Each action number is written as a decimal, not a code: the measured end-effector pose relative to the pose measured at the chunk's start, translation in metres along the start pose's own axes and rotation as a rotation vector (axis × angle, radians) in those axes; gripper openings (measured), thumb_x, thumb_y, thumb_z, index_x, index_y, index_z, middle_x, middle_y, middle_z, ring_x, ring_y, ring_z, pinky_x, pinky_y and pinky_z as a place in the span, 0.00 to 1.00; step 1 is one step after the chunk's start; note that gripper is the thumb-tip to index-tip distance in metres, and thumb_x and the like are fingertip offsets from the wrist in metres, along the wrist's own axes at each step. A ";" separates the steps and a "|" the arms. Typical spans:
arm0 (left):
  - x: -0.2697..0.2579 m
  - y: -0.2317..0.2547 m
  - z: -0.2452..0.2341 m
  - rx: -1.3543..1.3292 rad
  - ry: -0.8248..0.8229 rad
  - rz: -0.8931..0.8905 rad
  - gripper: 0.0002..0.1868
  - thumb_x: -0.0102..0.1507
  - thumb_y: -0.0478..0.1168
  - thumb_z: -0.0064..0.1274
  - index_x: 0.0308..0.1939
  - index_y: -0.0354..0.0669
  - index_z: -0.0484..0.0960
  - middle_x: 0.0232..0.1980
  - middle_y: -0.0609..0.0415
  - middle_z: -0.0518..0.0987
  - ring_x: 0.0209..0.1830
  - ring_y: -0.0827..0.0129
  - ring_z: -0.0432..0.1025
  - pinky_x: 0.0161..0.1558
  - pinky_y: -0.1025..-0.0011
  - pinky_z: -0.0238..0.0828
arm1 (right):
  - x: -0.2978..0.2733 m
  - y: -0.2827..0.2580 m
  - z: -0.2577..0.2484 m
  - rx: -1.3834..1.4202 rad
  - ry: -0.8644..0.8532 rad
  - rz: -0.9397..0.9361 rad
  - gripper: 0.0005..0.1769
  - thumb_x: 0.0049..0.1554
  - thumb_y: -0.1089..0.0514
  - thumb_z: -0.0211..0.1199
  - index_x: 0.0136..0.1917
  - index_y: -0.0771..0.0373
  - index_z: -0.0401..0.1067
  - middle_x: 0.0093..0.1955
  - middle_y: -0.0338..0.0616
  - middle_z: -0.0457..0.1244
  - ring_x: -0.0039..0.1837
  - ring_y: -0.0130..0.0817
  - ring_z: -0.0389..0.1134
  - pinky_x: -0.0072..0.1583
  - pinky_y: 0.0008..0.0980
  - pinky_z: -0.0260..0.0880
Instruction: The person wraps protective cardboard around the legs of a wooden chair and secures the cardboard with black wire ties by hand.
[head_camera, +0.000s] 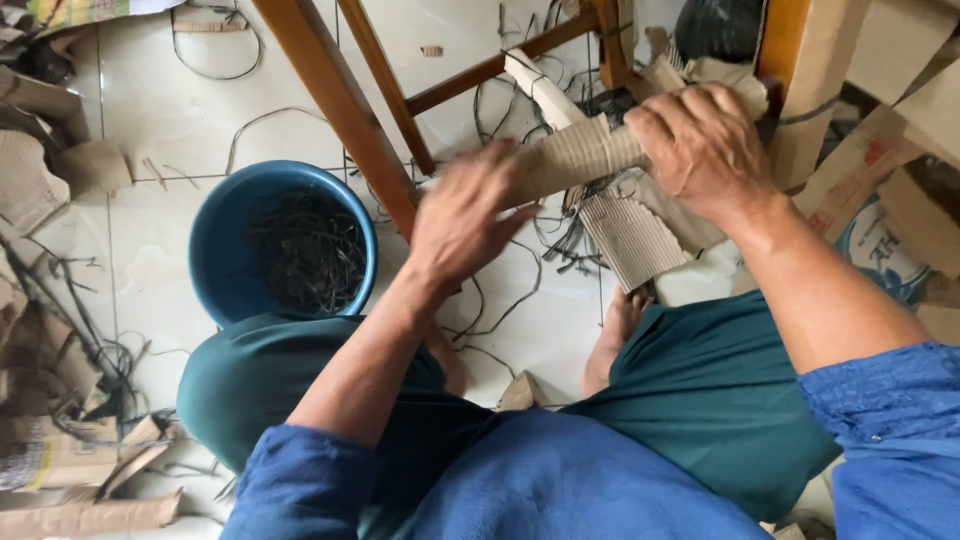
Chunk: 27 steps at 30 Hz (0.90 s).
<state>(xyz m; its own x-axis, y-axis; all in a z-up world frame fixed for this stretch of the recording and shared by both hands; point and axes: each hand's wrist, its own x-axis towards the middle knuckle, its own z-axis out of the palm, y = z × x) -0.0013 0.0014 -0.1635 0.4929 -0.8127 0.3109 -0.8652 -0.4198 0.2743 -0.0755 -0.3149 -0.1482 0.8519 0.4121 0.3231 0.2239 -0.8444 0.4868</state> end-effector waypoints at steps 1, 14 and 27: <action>-0.013 -0.004 -0.005 0.039 0.106 -0.128 0.29 0.66 0.46 0.53 0.70 0.45 0.67 0.71 0.44 0.72 0.65 0.52 0.71 0.62 0.49 0.69 | 0.001 0.000 -0.004 0.013 0.002 0.002 0.07 0.72 0.54 0.60 0.63 0.51 0.71 0.55 0.32 0.72 0.53 0.30 0.73 0.62 0.31 0.72; -0.162 -0.114 0.061 -0.300 0.008 -1.501 0.23 0.61 0.54 0.46 0.19 0.41 0.74 0.21 0.54 0.65 0.25 0.63 0.59 0.32 0.57 0.58 | 0.001 0.000 -0.011 0.085 -0.121 0.024 0.24 0.59 0.45 0.70 0.66 0.49 0.71 0.61 0.32 0.71 0.59 0.31 0.71 0.66 0.33 0.65; -0.004 0.023 -0.078 0.032 1.021 -0.322 0.08 0.68 0.28 0.42 0.33 0.36 0.72 0.38 0.45 0.71 0.42 0.51 0.70 0.50 0.57 0.67 | 0.002 -0.009 -0.019 0.092 -0.090 0.051 0.35 0.54 0.58 0.72 0.75 0.52 0.72 0.72 0.36 0.67 0.73 0.38 0.63 0.74 0.39 0.58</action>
<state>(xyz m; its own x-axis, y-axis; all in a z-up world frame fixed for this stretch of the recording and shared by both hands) -0.0159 0.0268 -0.0878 0.5295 0.0545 0.8466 -0.6753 -0.5768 0.4595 -0.0846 -0.3000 -0.1365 0.9015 0.3387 0.2694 0.2179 -0.8932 0.3934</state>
